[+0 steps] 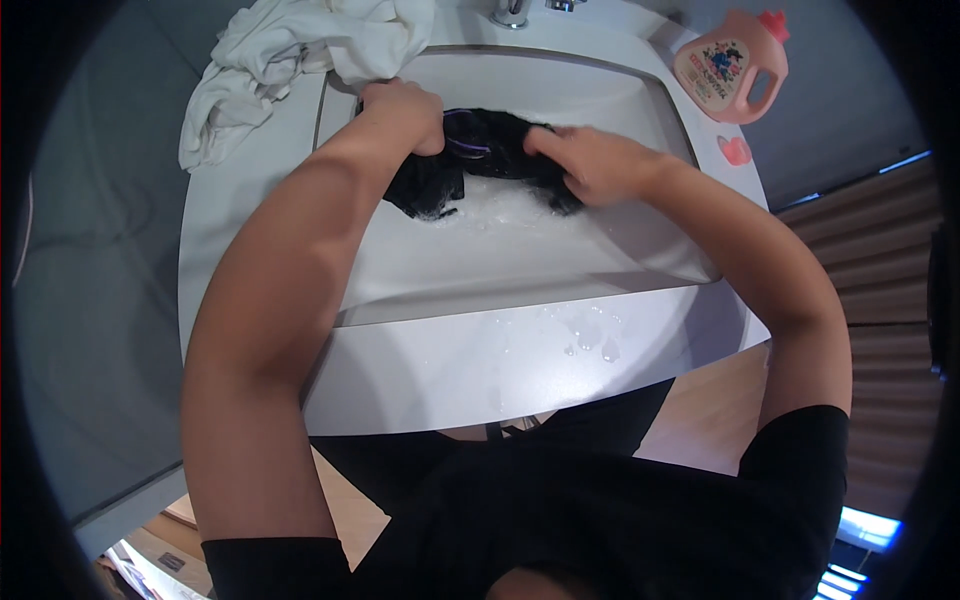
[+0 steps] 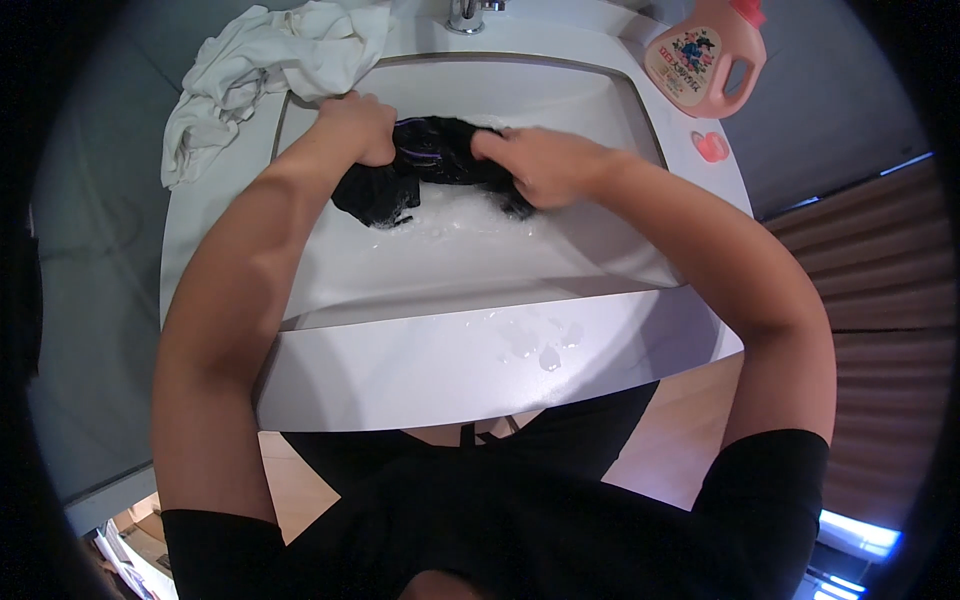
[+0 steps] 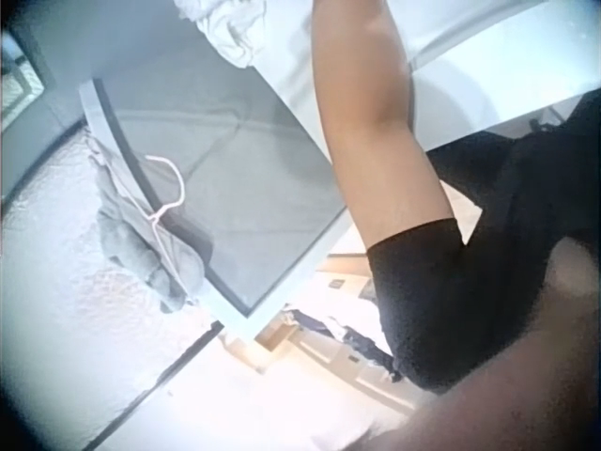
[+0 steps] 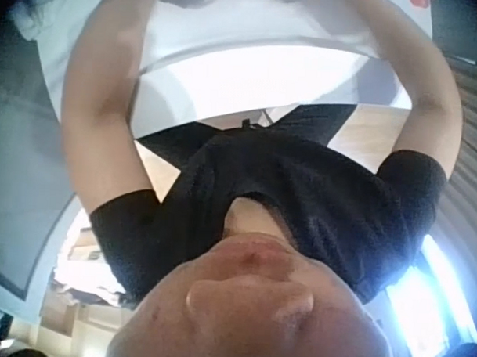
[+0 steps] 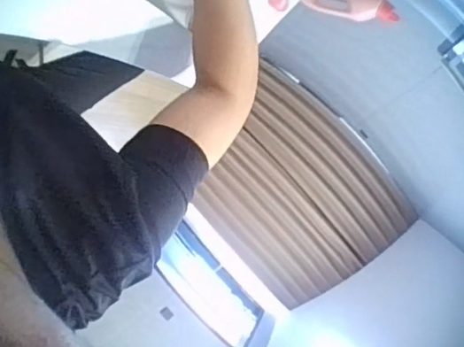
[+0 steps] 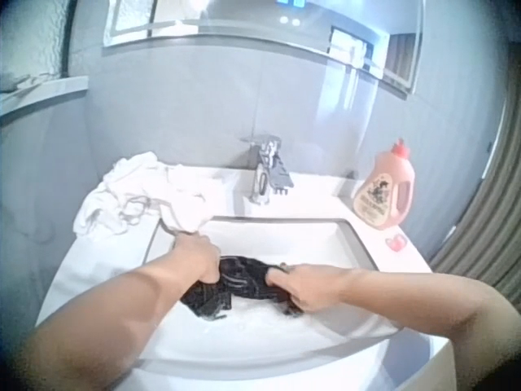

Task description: The person washes a black garment by hand in a sink with soapy water, scrubbing and squeezing the fabric repeatedly.

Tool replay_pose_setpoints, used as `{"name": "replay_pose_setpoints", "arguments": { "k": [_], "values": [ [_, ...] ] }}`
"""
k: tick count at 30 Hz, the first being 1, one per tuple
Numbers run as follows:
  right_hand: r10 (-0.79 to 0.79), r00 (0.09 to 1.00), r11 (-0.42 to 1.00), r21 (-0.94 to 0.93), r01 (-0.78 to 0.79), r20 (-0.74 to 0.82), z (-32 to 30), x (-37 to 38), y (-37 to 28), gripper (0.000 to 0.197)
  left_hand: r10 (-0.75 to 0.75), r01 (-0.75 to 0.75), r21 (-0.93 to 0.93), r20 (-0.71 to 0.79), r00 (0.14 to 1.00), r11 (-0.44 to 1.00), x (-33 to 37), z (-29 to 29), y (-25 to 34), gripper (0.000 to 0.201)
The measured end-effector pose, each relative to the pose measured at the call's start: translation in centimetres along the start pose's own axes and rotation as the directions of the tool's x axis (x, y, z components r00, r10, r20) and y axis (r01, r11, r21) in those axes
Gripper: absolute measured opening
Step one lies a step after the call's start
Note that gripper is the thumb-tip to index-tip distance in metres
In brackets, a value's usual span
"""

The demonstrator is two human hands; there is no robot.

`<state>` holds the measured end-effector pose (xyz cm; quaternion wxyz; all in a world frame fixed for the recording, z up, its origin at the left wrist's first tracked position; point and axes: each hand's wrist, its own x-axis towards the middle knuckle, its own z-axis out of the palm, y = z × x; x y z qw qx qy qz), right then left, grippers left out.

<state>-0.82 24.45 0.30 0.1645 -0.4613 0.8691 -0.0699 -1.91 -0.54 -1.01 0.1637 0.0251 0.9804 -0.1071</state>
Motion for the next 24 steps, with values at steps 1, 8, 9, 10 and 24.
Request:
{"name": "replay_pose_setpoints", "arguments": {
  "k": [1,8,9,10,24],
  "values": [
    [-0.038,0.997,0.999,-0.009,0.039,0.062,0.2,-0.8,-0.4,0.052,0.018,-0.018,0.004,0.010,1.000,1.000,0.0,0.1,0.0,0.045],
    [-0.322,0.947,0.890,-0.343,0.299,-0.010,5.4,1.0,1.0,0.054,0.223,-0.223,0.013,0.026,0.975,0.975,0.0,0.5,0.0,0.049],
    [-0.391,0.916,0.861,-0.387,0.330,-0.087,6.3,2.7,1.7,0.053,0.218,-0.218,0.013,0.031,0.975,0.976,0.0,0.6,-0.3,0.049],
    [-0.423,0.891,0.855,-0.398,0.333,-0.163,6.8,4.2,1.8,0.053,0.212,-0.212,-0.002,0.004,0.977,0.977,0.0,0.8,-0.4,0.048],
    [-0.049,0.996,0.890,-0.455,0.012,-0.069,2.0,12.9,-0.6,0.041,0.025,-0.026,-0.022,-0.056,0.998,0.999,0.2,0.1,-0.7,0.038]
  ]
}}
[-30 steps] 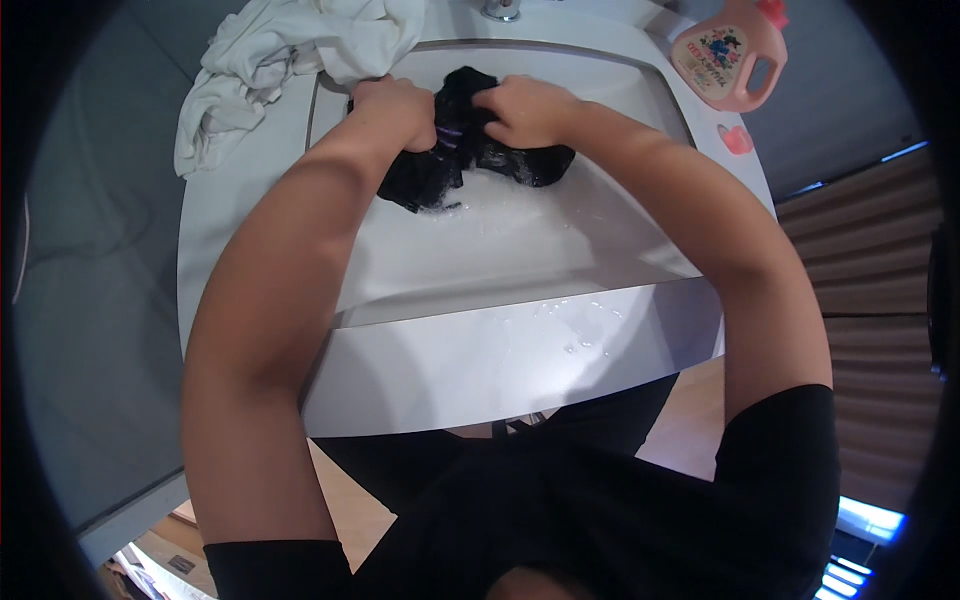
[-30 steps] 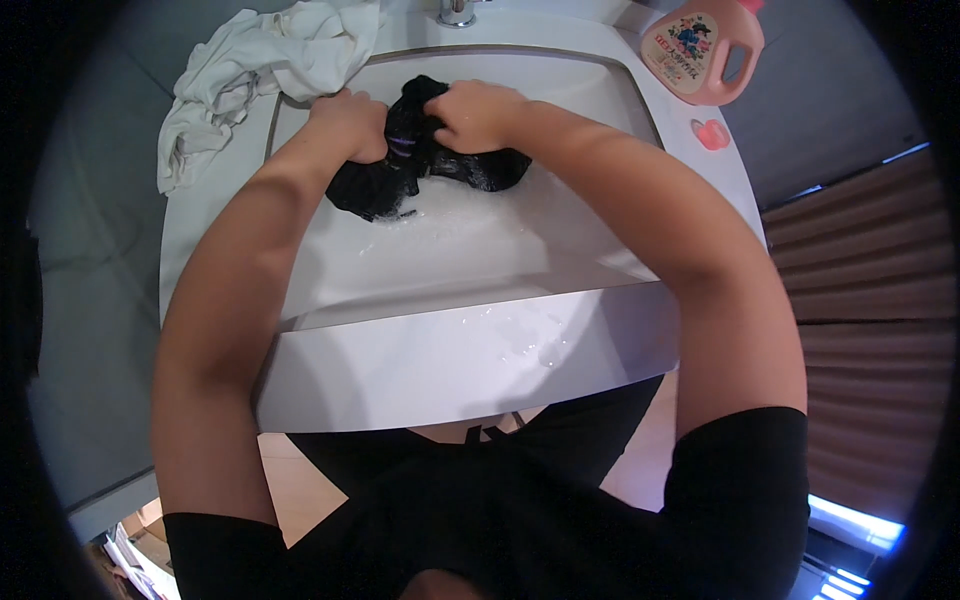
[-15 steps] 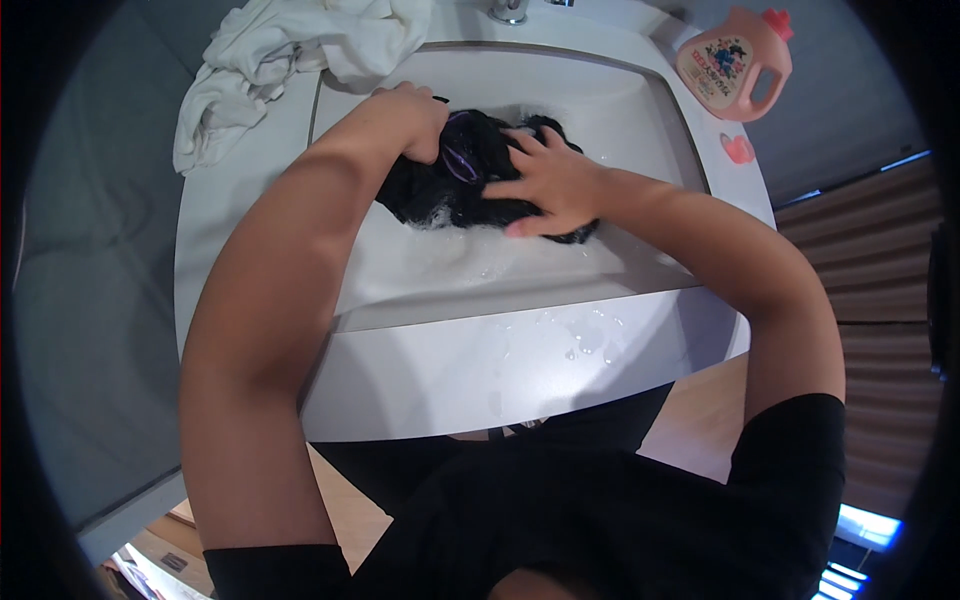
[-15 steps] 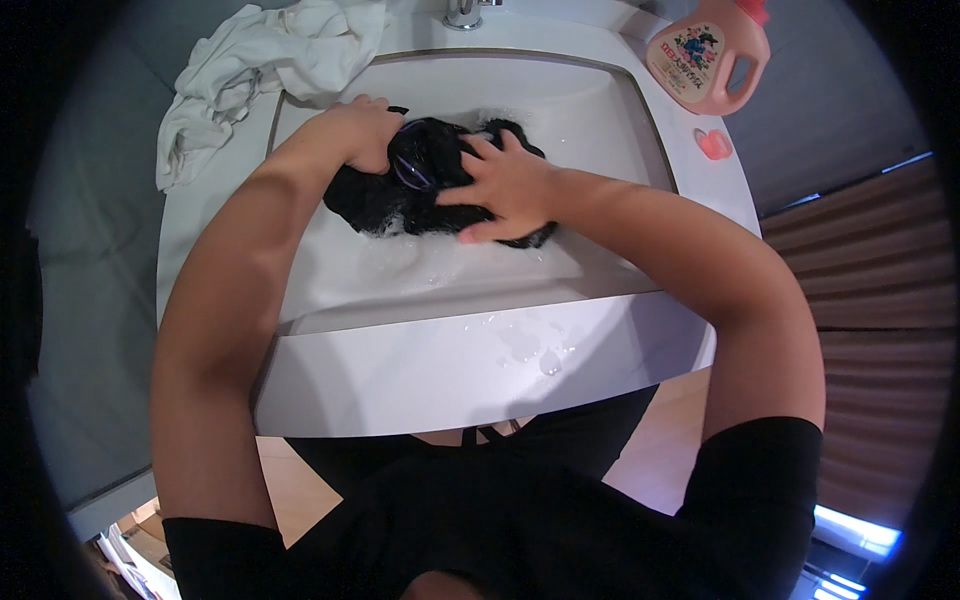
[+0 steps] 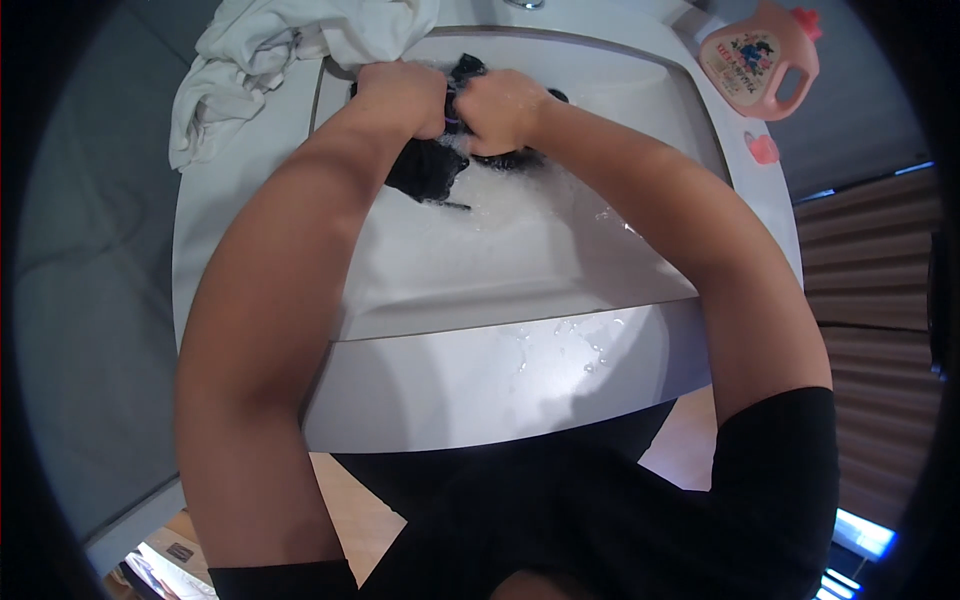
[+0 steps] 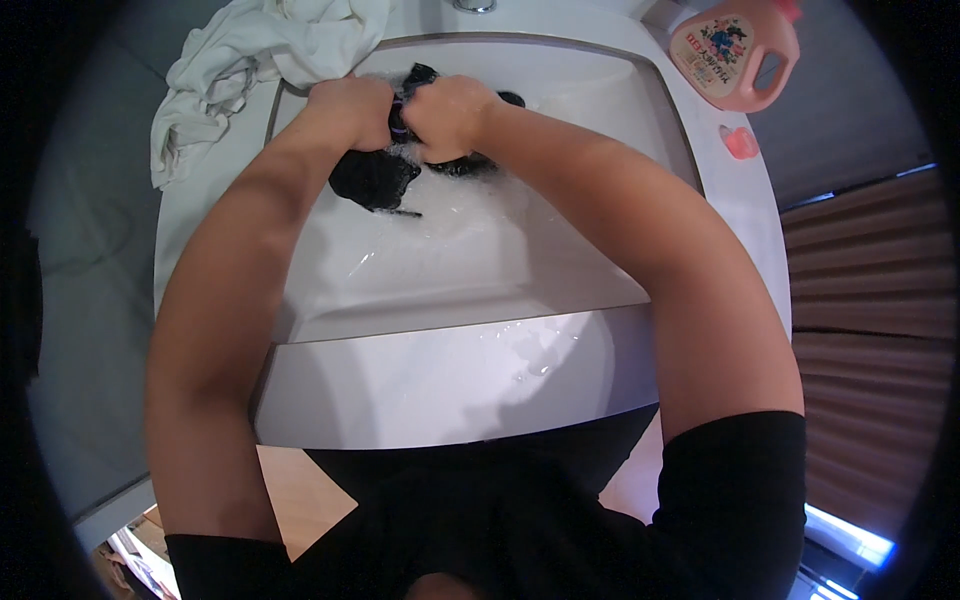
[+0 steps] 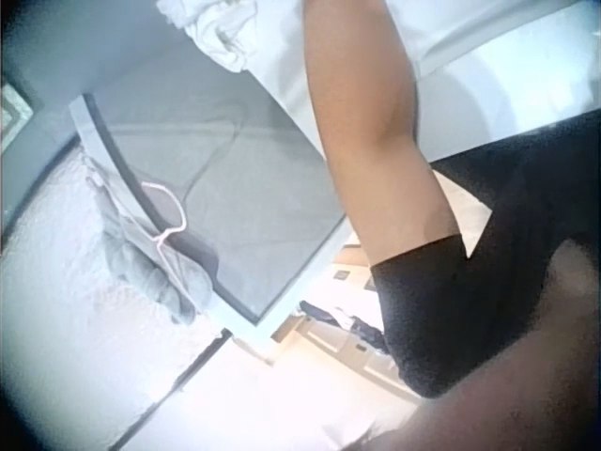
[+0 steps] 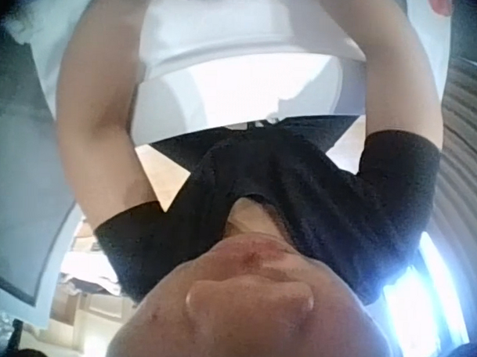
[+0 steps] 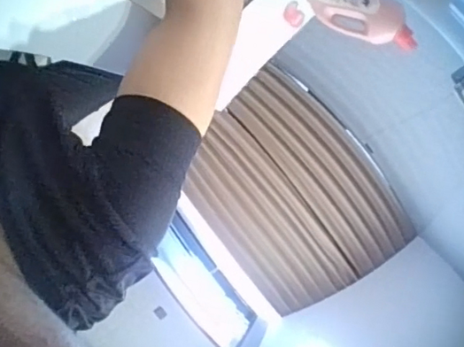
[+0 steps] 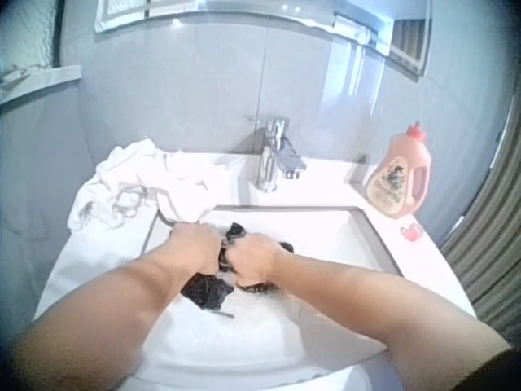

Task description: The person washes a black garment by hand in a sink with soapy water, scrubbing and squeezing the fabric repeatedly.

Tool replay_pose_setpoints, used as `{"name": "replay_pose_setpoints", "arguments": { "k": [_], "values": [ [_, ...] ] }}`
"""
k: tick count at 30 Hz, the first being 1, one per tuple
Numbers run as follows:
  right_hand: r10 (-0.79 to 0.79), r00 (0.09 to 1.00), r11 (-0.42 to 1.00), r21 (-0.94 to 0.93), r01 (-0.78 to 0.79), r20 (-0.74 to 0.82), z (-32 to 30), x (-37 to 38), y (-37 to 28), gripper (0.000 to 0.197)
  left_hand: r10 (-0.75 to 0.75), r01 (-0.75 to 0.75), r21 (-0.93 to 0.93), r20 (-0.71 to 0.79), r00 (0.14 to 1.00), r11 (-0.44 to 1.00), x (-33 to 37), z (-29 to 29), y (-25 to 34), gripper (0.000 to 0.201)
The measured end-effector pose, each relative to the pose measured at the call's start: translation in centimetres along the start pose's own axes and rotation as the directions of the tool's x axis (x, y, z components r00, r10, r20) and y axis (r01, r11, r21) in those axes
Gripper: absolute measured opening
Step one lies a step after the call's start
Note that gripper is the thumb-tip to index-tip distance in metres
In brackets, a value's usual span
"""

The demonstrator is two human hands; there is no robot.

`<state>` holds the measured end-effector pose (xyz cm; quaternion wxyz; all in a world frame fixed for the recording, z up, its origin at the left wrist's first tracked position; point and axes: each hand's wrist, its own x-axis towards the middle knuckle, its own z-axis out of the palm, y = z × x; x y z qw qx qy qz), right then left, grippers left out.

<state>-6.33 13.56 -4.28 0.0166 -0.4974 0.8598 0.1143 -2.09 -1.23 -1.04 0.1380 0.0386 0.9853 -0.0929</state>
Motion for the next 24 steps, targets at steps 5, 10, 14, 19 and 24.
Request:
{"name": "replay_pose_setpoints", "arguments": {
  "k": [5,10,14,19,24],
  "values": [
    [0.054,0.997,0.912,0.410,-0.029,-0.049,-2.1,-3.7,1.5,0.029,-0.009,0.007,-0.060,-0.038,0.999,0.998,0.3,0.5,-0.4,0.040],
    [-0.057,0.997,0.885,0.465,0.029,0.046,-3.5,-10.9,0.0,0.046,0.061,-0.062,0.012,0.048,0.997,0.998,0.4,0.0,0.1,0.038],
    [-0.308,0.951,0.931,0.201,0.304,-0.012,-1.1,-12.3,-1.5,0.068,0.354,-0.351,-0.070,0.048,0.934,0.934,0.3,1.2,-0.1,0.058],
    [-0.291,0.941,0.950,0.060,0.305,-0.176,3.5,-9.2,-0.7,0.061,0.438,-0.421,-0.147,0.109,0.892,0.895,0.7,1.1,0.2,0.067],
    [-0.250,0.929,0.966,-0.010,0.257,-0.274,4.8,-4.2,1.3,0.061,0.159,-0.161,-0.053,-0.031,0.987,0.986,0.1,1.7,-0.9,0.065]
  ]
}}
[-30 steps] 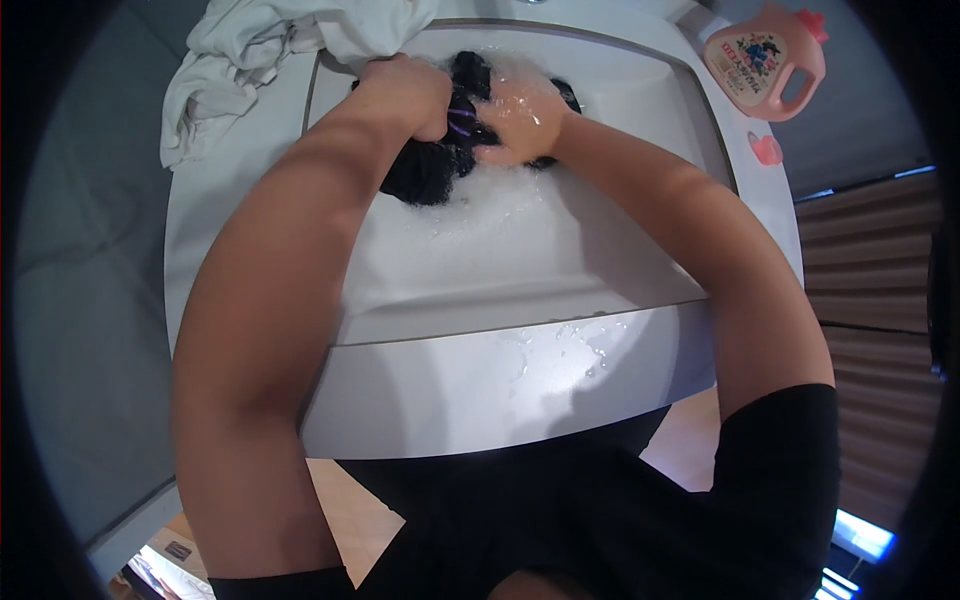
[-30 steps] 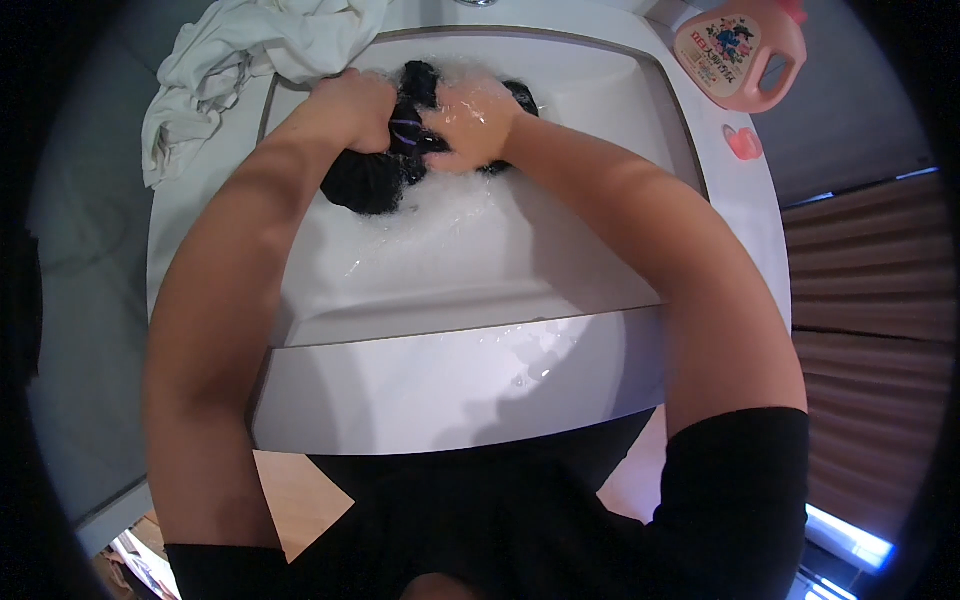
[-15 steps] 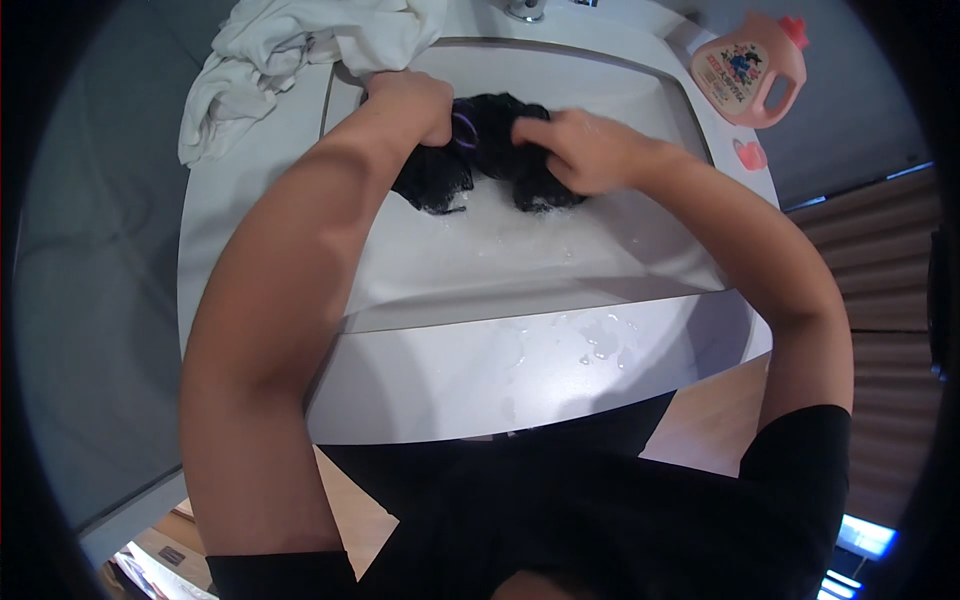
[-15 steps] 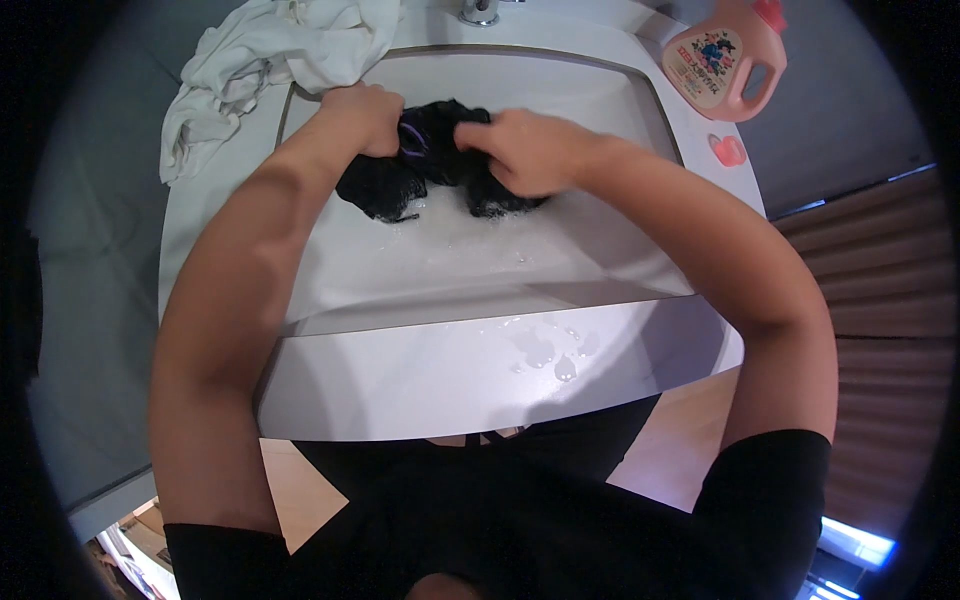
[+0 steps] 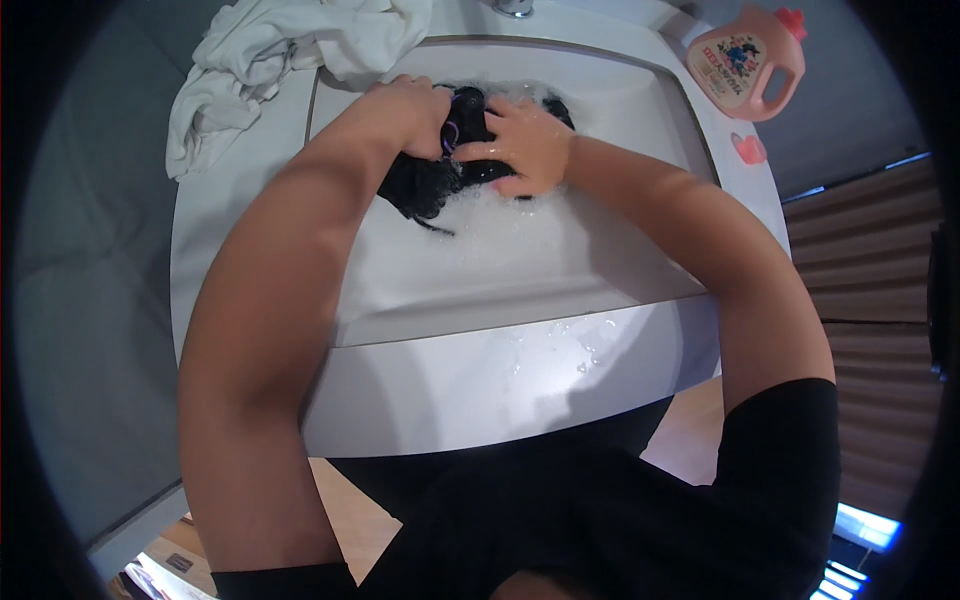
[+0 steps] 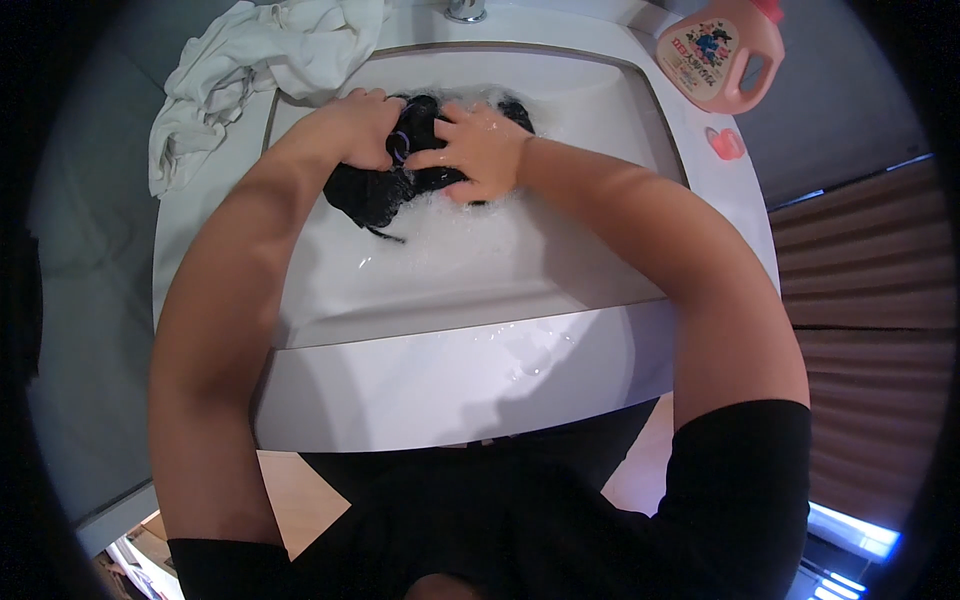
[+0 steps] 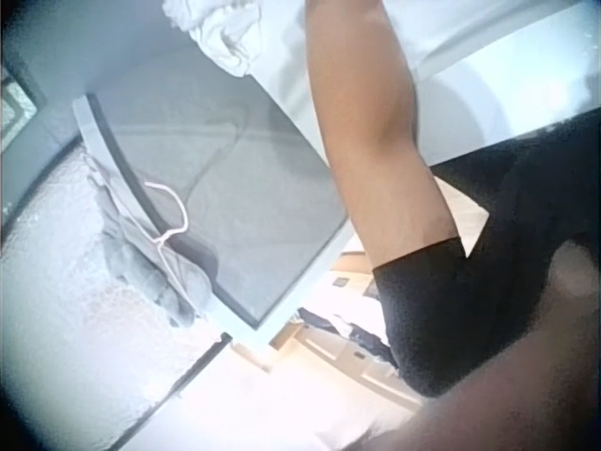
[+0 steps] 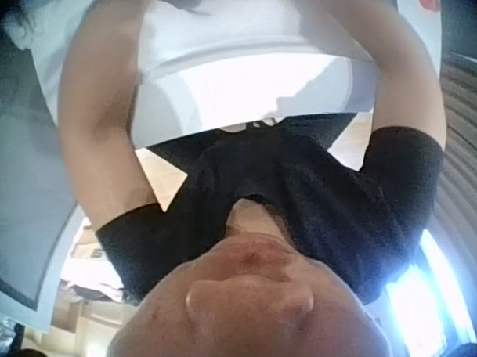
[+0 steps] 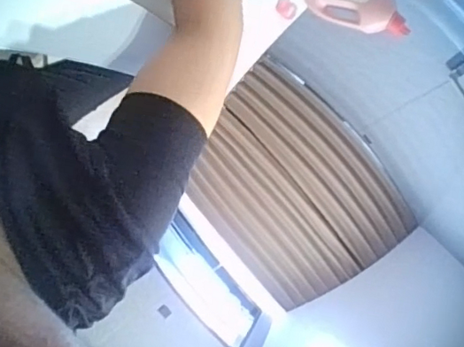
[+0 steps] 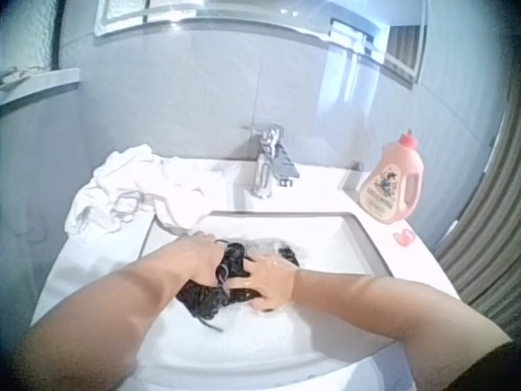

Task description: The person washes a black garment by hand in a sink with soapy water, scrubbing and squeezing the fabric repeatedly.

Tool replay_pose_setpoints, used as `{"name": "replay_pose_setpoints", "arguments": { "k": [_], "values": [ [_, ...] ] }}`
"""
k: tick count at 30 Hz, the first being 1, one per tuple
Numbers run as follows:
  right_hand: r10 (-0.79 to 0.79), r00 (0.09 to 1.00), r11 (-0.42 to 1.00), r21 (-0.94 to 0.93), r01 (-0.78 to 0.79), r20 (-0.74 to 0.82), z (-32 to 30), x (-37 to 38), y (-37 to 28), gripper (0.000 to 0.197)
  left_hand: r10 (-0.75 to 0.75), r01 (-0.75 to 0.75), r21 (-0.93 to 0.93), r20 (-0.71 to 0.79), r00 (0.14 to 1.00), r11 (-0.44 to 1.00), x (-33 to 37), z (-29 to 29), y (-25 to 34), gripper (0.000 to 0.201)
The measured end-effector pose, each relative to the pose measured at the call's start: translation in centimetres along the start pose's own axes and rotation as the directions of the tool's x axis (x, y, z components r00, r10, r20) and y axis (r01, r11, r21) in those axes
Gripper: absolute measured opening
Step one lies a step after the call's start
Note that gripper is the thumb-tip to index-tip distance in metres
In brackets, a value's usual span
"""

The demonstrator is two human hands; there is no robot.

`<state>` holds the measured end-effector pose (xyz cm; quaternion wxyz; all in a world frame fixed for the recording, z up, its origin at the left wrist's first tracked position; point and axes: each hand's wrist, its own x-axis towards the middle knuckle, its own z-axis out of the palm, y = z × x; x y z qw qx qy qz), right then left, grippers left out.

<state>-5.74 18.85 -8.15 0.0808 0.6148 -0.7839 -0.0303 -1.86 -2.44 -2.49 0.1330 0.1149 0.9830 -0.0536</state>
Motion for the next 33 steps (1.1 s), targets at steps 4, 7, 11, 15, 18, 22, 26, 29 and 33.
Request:
{"name": "replay_pose_setpoints", "arguments": {
  "k": [4,7,11,15,18,22,26,29,33],
  "values": [
    [-0.181,0.978,0.984,-0.020,0.179,-0.106,0.4,-0.2,3.5,0.070,-0.012,0.012,-0.001,-0.059,0.998,1.000,0.3,-0.4,1.2,0.052],
    [-0.252,0.964,0.963,-0.082,0.258,0.080,-0.9,-0.1,4.3,0.071,-0.016,0.016,0.002,-0.003,1.000,1.000,0.8,-0.6,0.8,0.061],
    [-0.308,0.951,0.941,-0.150,0.305,0.004,-0.5,-0.7,3.2,0.070,-0.003,0.004,-0.031,0.039,0.999,1.000,1.5,-0.5,-0.2,0.055],
    [-0.084,0.989,0.996,0.033,0.080,0.123,-4.3,-3.3,-0.8,0.074,-0.046,0.046,-0.001,0.040,0.998,0.999,0.7,-1.1,0.4,0.057],
    [-0.057,0.984,0.986,0.164,0.029,0.170,-7.4,-6.0,-3.4,0.073,-0.037,0.033,0.045,0.095,0.995,0.998,0.5,-1.2,0.9,0.059],
    [-0.144,0.964,0.974,0.202,0.098,0.225,-8.0,-8.1,-5.2,0.086,0.117,-0.120,0.010,0.152,0.981,0.993,-0.1,-1.0,1.0,0.064],
    [-0.083,0.995,0.985,0.159,0.073,0.061,-5.1,-8.1,-4.6,0.079,0.267,-0.250,-0.095,0.270,0.925,0.963,0.3,-1.5,1.2,0.071],
    [-0.082,0.993,0.971,0.232,0.061,0.081,-3.3,-5.3,-3.2,0.071,0.295,-0.287,-0.069,0.243,0.924,0.956,0.7,-0.8,0.7,0.083],
    [-0.039,0.998,0.991,0.123,0.045,-0.057,0.0,-1.9,-0.1,0.059,0.189,-0.185,-0.038,0.137,0.972,0.982,0.7,-0.3,0.4,0.092]
  ]
}}
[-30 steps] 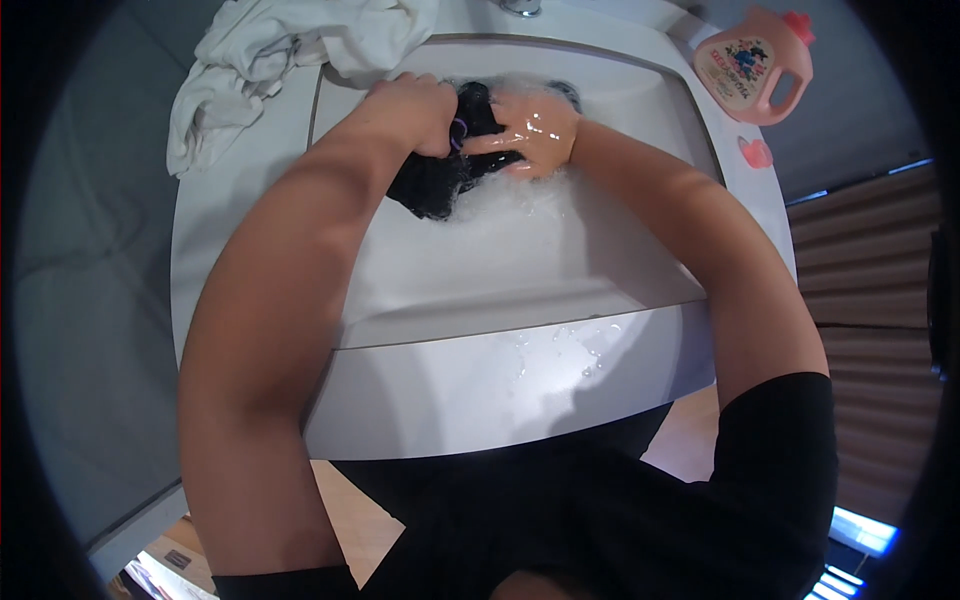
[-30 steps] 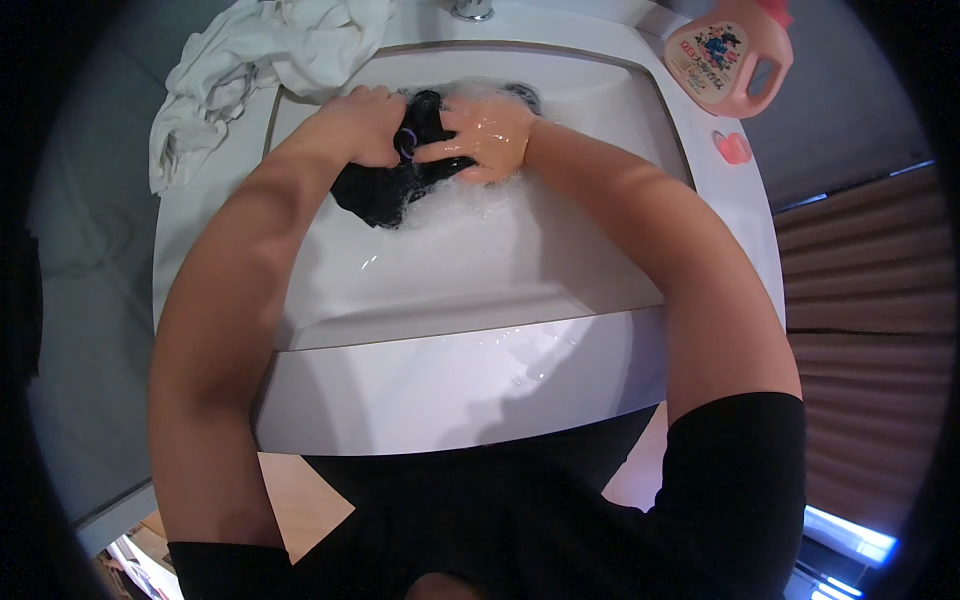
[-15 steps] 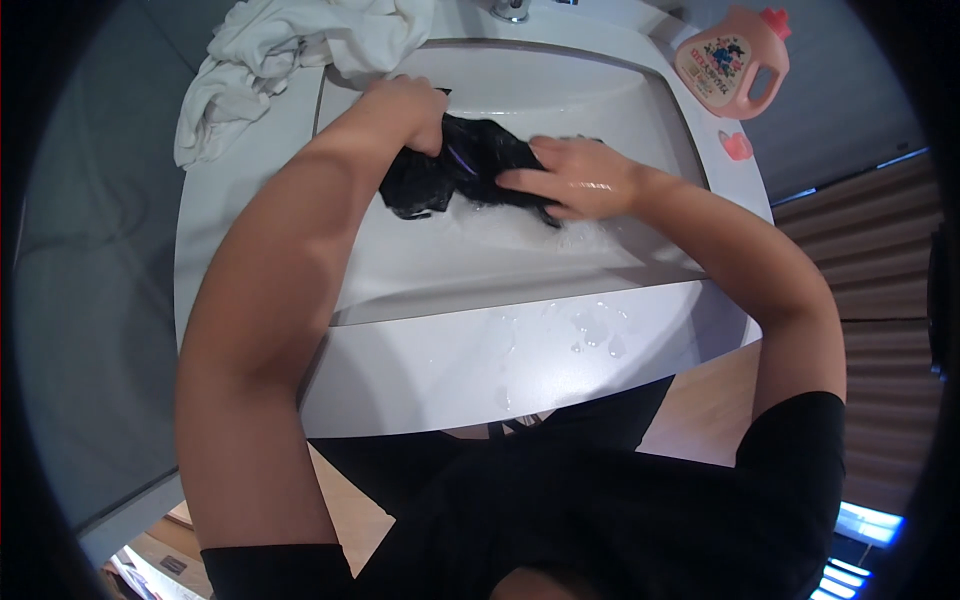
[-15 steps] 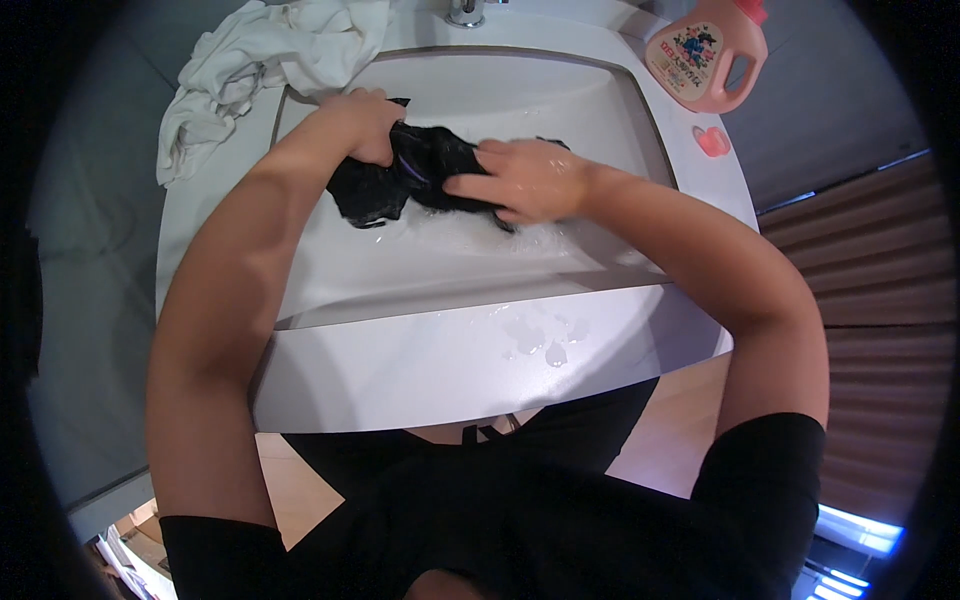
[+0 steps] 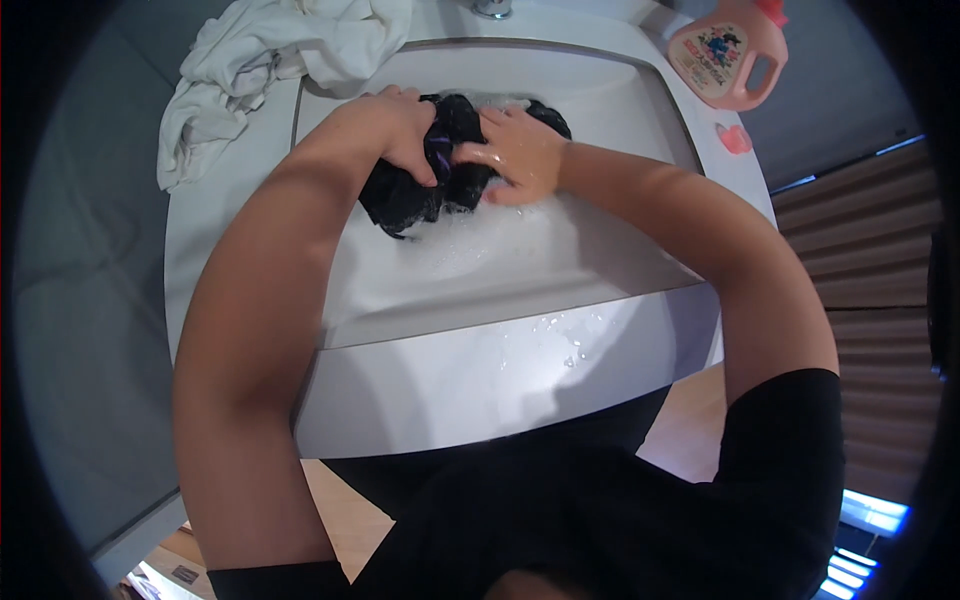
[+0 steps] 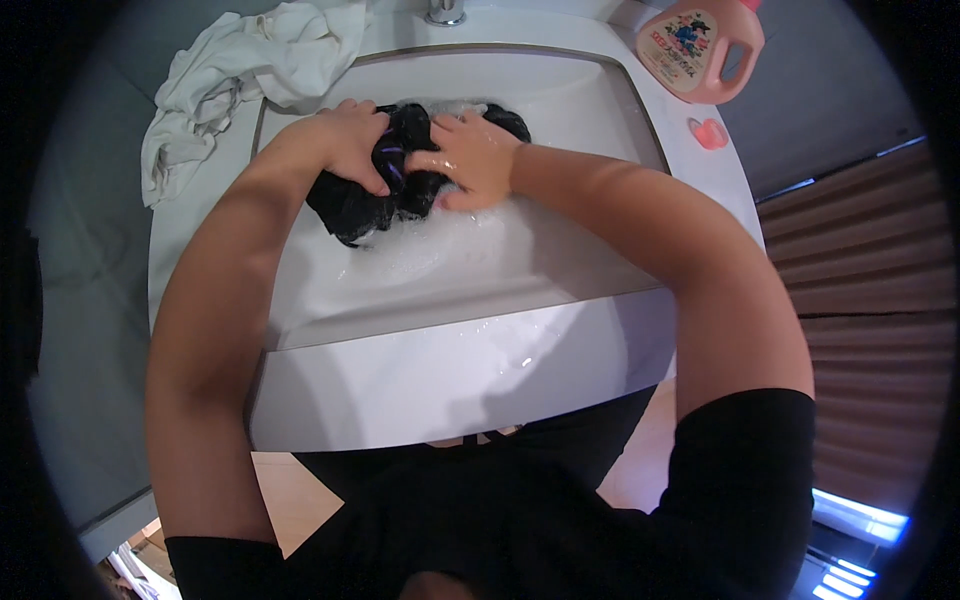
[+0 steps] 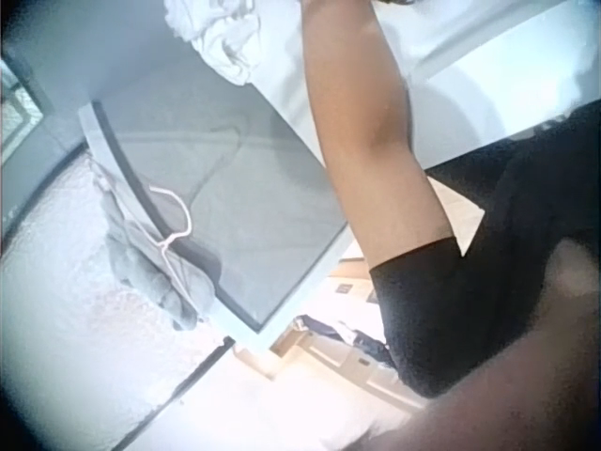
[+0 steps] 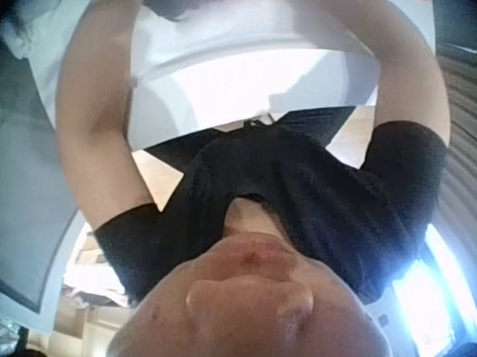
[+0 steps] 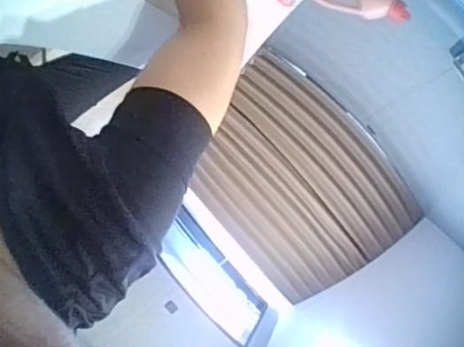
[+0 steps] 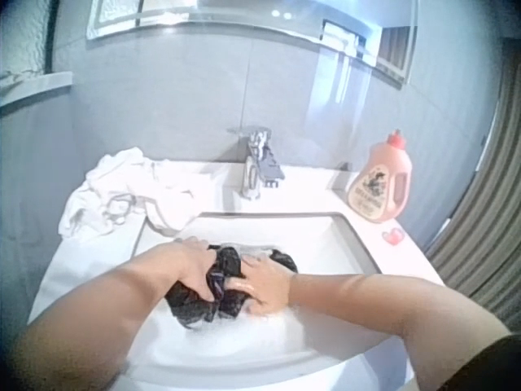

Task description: The person washes a black garment by hand in a sink with soapy water, scrubbing and squeezing the fabric repeatedly.

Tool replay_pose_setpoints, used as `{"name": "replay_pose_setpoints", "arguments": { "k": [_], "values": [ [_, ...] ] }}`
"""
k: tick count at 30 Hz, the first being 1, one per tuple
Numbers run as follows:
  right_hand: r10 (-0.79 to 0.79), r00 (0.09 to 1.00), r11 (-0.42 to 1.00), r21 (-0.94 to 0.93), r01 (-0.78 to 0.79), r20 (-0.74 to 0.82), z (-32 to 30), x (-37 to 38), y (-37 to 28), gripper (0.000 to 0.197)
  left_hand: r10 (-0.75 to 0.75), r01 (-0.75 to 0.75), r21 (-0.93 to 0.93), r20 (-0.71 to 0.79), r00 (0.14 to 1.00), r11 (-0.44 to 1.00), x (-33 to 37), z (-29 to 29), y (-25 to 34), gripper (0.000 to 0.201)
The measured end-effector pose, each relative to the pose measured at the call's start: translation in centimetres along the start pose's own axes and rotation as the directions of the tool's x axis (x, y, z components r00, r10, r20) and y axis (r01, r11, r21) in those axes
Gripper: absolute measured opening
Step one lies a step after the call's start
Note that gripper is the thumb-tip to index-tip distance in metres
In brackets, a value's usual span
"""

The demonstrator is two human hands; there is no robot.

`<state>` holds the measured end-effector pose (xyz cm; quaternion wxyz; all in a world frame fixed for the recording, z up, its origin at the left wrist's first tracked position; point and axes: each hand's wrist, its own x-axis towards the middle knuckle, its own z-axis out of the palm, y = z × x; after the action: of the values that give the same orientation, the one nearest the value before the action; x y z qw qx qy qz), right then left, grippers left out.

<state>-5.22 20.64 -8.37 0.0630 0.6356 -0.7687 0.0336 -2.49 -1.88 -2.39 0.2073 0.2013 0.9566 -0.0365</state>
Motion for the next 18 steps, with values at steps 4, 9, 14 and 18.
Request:
{"name": "replay_pose_setpoints", "arguments": {
  "k": [4,9,14,18],
  "values": [
    [0.065,0.998,0.987,-0.150,-0.063,0.006,0.8,2.0,2.3,0.060,-0.103,0.104,0.012,-0.057,0.993,0.995,-0.4,-0.6,0.5,0.089],
    [0.115,0.993,0.962,-0.247,-0.114,-0.010,-0.6,4.1,1.7,0.060,-0.166,0.165,-0.014,-0.078,0.983,0.986,-0.5,-0.5,0.5,0.079],
    [0.332,0.930,0.916,0.180,-0.358,0.160,-5.4,4.1,-0.3,0.042,-0.177,0.179,0.004,-0.109,0.978,0.984,-0.2,-0.2,0.4,0.076],
    [0.335,0.914,0.840,0.368,-0.399,0.227,-8.9,-0.2,-2.7,0.042,-0.161,0.163,0.031,-0.063,0.985,0.986,-0.3,-0.5,0.0,0.075]
  ]
}}
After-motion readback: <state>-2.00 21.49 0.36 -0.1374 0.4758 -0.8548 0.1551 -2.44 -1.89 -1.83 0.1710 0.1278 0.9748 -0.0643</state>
